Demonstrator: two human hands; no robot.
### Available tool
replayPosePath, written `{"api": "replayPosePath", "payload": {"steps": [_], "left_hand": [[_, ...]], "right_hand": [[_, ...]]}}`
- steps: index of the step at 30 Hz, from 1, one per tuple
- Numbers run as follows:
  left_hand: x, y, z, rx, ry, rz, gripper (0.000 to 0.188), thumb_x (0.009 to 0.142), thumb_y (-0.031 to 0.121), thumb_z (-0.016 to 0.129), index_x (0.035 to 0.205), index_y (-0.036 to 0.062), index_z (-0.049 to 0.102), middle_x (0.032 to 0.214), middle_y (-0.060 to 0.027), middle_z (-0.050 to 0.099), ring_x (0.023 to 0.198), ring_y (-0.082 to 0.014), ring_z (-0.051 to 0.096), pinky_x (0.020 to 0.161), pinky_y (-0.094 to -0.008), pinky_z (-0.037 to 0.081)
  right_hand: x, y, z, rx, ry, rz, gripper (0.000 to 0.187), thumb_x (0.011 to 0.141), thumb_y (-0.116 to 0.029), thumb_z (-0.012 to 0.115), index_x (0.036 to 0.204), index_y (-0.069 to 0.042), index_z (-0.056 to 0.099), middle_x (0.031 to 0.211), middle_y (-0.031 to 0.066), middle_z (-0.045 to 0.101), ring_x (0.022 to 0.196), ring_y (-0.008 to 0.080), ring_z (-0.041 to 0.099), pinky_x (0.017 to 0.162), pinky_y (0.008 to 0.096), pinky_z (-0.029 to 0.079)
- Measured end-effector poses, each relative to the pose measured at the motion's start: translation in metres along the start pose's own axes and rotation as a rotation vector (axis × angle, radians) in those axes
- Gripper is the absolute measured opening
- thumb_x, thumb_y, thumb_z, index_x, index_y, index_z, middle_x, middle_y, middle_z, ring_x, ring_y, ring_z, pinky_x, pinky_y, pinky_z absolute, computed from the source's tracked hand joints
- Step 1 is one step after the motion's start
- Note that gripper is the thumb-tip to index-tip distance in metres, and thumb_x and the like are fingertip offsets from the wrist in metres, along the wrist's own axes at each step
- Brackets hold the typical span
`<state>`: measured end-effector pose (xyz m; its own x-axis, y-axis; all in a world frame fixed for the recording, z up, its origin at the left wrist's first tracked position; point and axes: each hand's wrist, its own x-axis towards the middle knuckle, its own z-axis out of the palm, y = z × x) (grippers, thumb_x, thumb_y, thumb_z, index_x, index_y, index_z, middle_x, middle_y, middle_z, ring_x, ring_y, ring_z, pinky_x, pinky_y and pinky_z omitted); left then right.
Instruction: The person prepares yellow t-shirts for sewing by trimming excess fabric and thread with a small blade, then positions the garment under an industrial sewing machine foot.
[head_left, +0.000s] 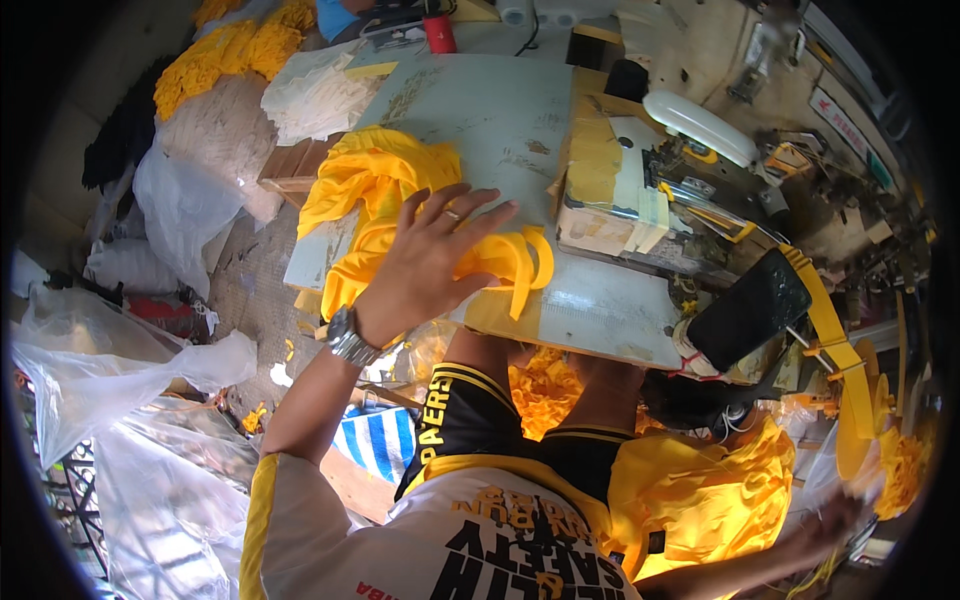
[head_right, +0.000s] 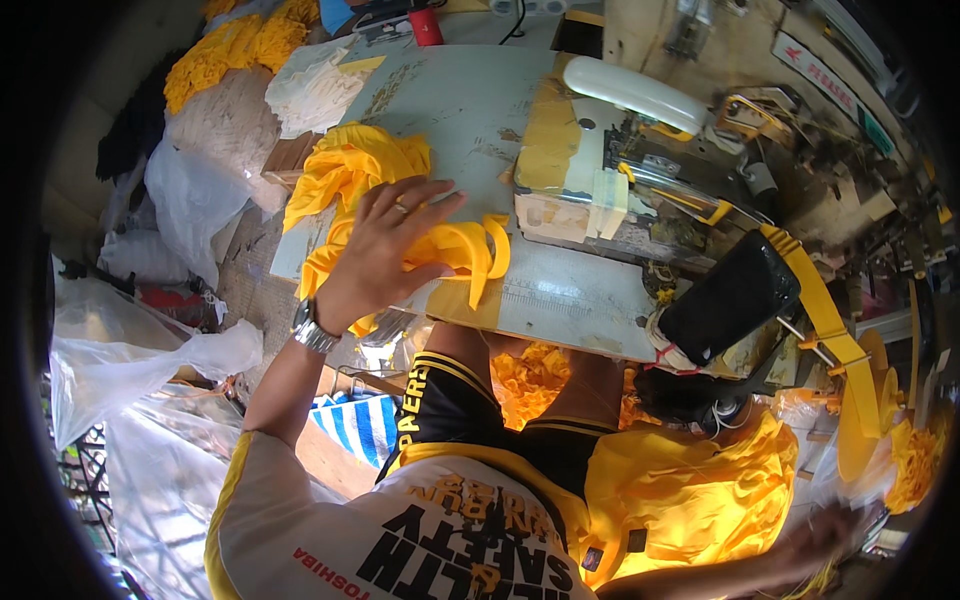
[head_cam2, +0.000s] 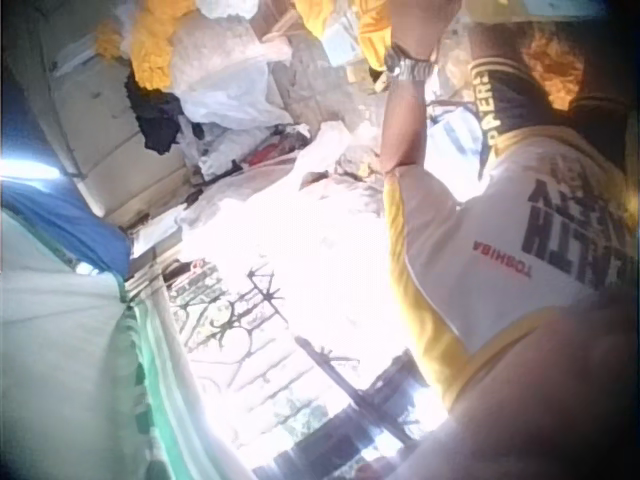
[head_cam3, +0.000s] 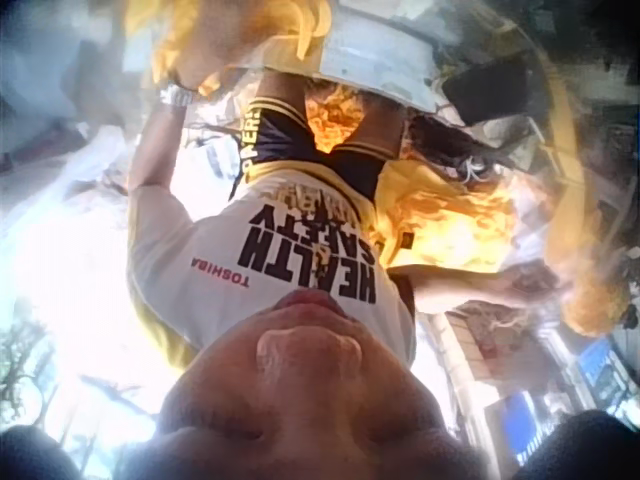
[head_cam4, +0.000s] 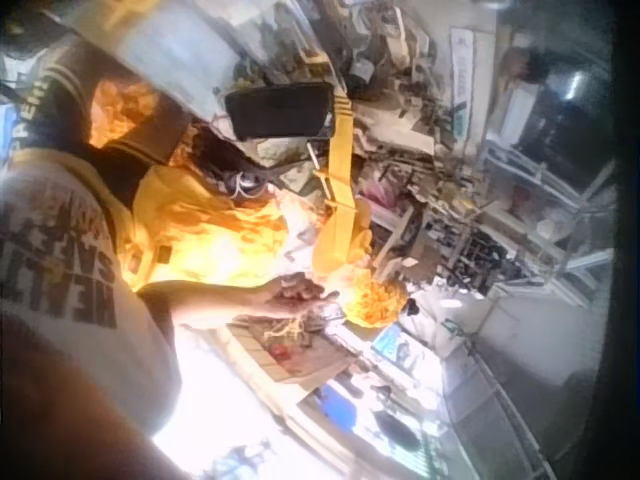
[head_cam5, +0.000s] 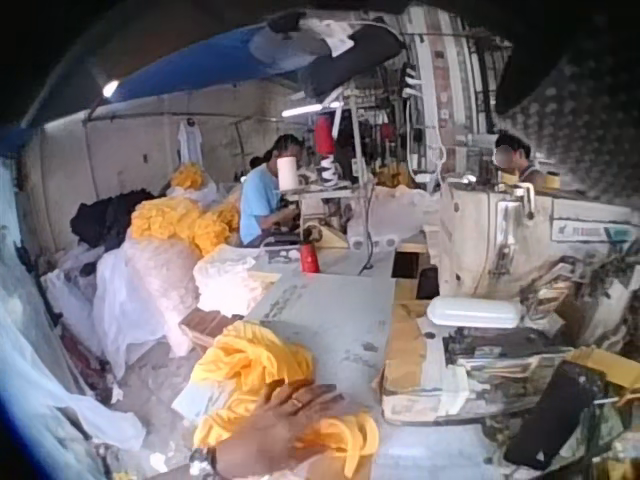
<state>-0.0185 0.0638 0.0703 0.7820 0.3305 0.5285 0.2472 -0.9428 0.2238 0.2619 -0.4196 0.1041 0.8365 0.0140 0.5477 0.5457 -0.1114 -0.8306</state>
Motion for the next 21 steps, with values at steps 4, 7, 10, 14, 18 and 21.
{"api": "replayPosePath", "payload": {"steps": [4,7,10,14,18,21], "left_hand": [[0.020,-0.023,0.021,-0.293,-0.203,-0.132,0.040,0.075,0.009,0.070,0.113,0.0017,0.062,0.099,-0.0158,0.067,0.096,-0.0334,0.061,0.088,-0.0409,0.046],[0.031,-0.021,0.009,-0.469,-0.093,-0.179,0.030,0.077,0.004,0.067,0.105,-0.0059,0.062,0.098,-0.0210,0.066,0.085,-0.0355,0.064,0.076,-0.0363,0.050],[0.038,-0.015,-0.001,-0.484,0.030,-0.176,0.028,0.080,0.004,0.066,0.105,-0.0057,0.062,0.095,-0.0190,0.067,0.084,-0.0253,0.066,0.075,-0.0312,0.050],[0.017,-0.025,-0.026,-0.538,-0.051,-0.395,0.024,0.082,0.004,0.064,0.104,-0.0053,0.062,0.092,-0.0138,0.066,0.081,-0.0138,0.062,0.073,-0.0267,0.049],[0.002,-0.037,-0.013,-0.664,0.047,-0.413,0.021,0.082,0.000,0.061,0.103,-0.0028,0.064,0.091,-0.0110,0.066,0.081,-0.0105,0.060,0.073,-0.0258,0.048],[0.009,-0.024,-0.005,-0.754,0.136,-0.331,0.024,0.079,-0.004,0.059,0.102,-0.0011,0.066,0.093,-0.0106,0.067,0.083,-0.0131,0.061,0.074,-0.0274,0.049]], "right_hand": [[-0.068,-0.042,0.225,0.235,-0.992,0.493,0.028,0.092,-0.012,0.060,0.118,-0.002,0.061,0.113,0.0075,0.065,0.048,0.0012,0.044,0.043,0.0205,0.035],[-0.131,-0.045,0.311,0.408,-1.250,0.527,0.034,0.091,-0.016,0.064,0.121,0.000,0.058,0.089,0.0042,0.064,0.049,0.0021,0.044,0.042,0.0195,0.036],[-0.151,-0.050,0.328,0.708,-1.232,0.712,0.023,0.093,-0.013,0.061,0.110,0.003,0.062,0.068,-0.0001,0.053,0.046,0.0040,0.040,0.042,0.0220,0.036],[-0.102,-0.040,0.257,1.112,-0.936,0.714,0.016,0.092,-0.003,0.054,0.102,-0.001,0.066,0.057,-0.0035,0.042,0.042,0.0072,0.033,0.042,0.0231,0.031],[0.010,0.018,0.046,1.194,-0.110,0.212,0.036,0.099,-0.010,0.043,0.133,0.000,0.047,0.096,0.0028,0.055,0.078,0.0086,0.048,0.079,0.0293,0.044],[0.031,0.006,-0.028,0.540,0.125,0.069,0.043,0.099,-0.010,0.042,0.140,0.001,0.042,0.101,0.0040,0.052,0.086,0.0108,0.048,0.096,0.0341,0.042]]}}
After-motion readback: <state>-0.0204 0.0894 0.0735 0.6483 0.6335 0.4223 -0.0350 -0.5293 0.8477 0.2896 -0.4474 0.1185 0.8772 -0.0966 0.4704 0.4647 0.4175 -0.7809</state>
